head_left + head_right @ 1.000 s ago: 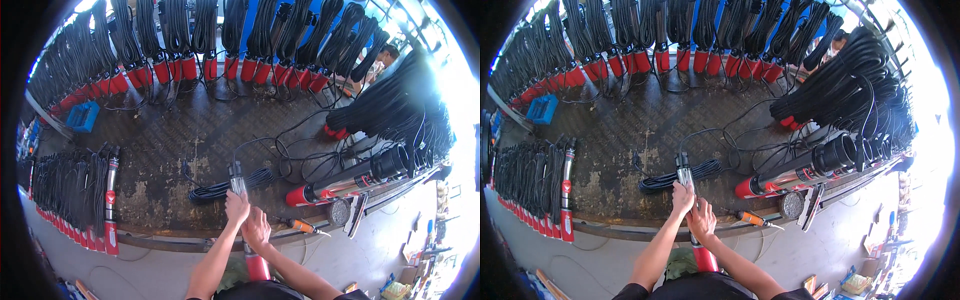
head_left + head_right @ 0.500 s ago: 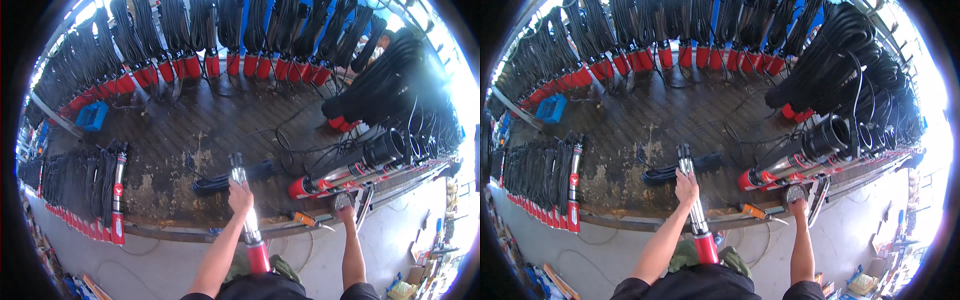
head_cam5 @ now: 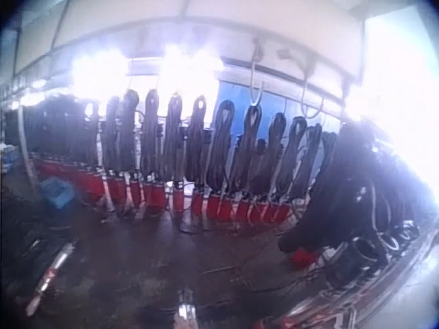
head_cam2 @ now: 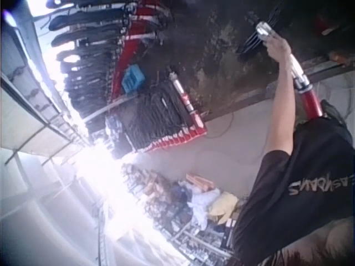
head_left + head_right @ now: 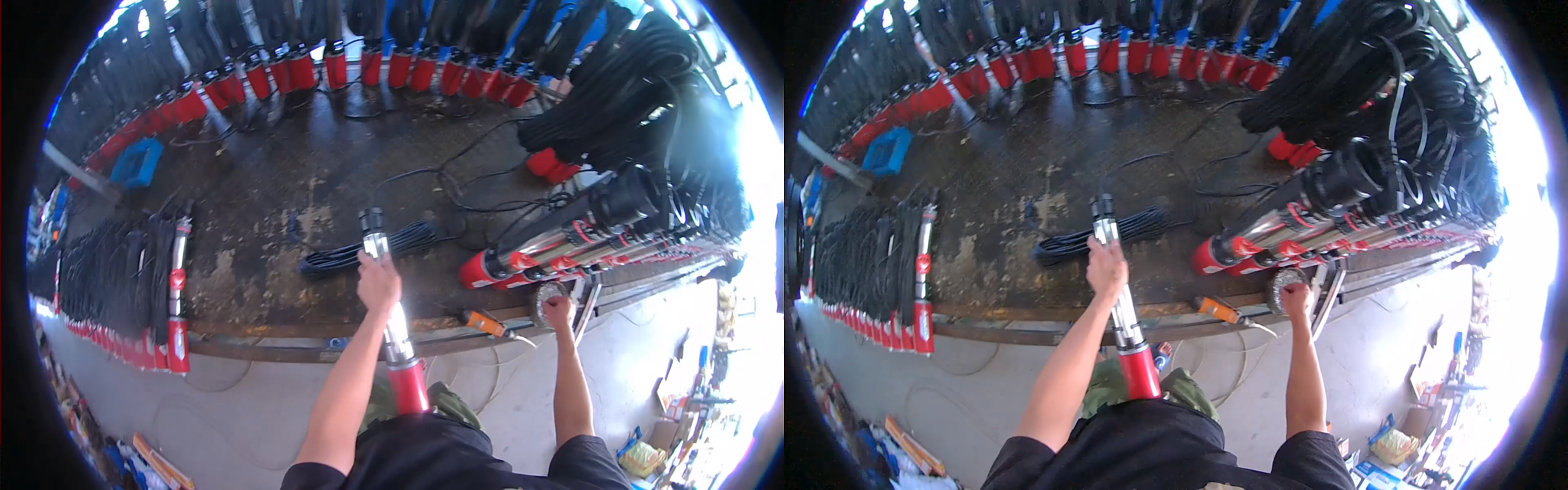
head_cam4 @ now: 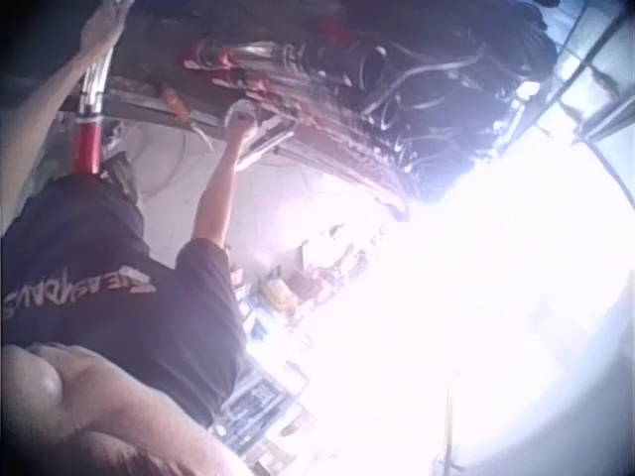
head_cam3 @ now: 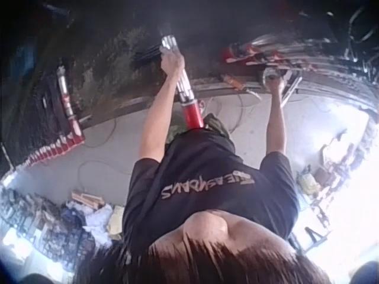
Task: The person assembles submersible water pumps by using a pneumatic screwdriver to tighten screws on the pump housings and then placing the finished pumps on a workbench.
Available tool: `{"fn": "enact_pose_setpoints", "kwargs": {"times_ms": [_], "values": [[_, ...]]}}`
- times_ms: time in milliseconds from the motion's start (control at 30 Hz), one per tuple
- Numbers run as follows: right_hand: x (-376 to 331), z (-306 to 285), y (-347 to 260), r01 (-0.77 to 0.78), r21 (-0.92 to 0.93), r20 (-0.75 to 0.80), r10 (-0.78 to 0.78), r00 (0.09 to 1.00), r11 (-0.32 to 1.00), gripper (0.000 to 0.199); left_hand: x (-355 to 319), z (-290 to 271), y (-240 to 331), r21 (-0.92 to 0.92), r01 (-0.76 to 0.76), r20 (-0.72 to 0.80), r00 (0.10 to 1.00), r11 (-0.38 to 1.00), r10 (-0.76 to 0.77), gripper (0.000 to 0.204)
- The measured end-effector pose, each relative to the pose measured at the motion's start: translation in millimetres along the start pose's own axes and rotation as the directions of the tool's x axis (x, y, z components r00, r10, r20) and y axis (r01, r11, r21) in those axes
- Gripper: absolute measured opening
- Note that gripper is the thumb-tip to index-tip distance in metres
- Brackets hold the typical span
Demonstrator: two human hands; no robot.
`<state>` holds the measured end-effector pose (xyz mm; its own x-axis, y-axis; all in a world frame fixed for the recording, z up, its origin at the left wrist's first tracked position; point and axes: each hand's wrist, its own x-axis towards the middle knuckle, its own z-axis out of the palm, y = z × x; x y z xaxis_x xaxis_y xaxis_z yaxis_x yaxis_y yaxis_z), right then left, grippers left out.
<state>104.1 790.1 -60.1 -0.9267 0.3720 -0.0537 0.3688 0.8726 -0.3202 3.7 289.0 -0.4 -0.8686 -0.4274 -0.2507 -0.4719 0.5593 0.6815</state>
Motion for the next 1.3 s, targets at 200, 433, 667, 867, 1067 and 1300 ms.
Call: {"fn": "enact_pose_setpoints", "kwargs": {"times_ms": [200, 433, 667, 867, 1067, 1300], "values": [[-3, -36, -55, 0.115, -0.036, -0.216, -0.12, 0.969, 0.993, 0.014, 5, 2, -14, -0.028, -0.043, -0.077, 0.996, 0.999, 0.041, 0.062], [-48, -48, -153, 0.233, 0.137, -0.147, -0.213, 0.966, 0.963, 0.011, 1, 2, -10, -0.031, -0.043, -0.061, 0.997, 0.999, 0.041, 0.066], [-86, -17, -418, 0.565, 0.431, -0.074, -0.597, 0.799, 0.703, 0.012, 2, -13, -8, -0.014, 0.026, -0.011, 1.0, 1.0, -0.026, 0.068], [2, 63, -480, 0.749, 0.314, -0.092, -0.766, 0.636, 0.584, 0.012, -2, -15, 1, 0.019, -0.067, 0.018, 0.998, 0.998, 0.067, 0.07], [10, 67, -499, 0.649, 0.361, 0.088, -0.717, 0.691, 0.67, 0.015, 1, -11, -8, 0.001, -0.066, -0.021, 0.998, 0.998, 0.066, 0.071], [15, 59, -477, 0.161, 0.661, 0.184, -0.366, 0.912, 0.733, 0.016, -3, -14, -4, 0.019, -0.059, -0.022, 0.998, 0.998, 0.06, 0.067]]}}
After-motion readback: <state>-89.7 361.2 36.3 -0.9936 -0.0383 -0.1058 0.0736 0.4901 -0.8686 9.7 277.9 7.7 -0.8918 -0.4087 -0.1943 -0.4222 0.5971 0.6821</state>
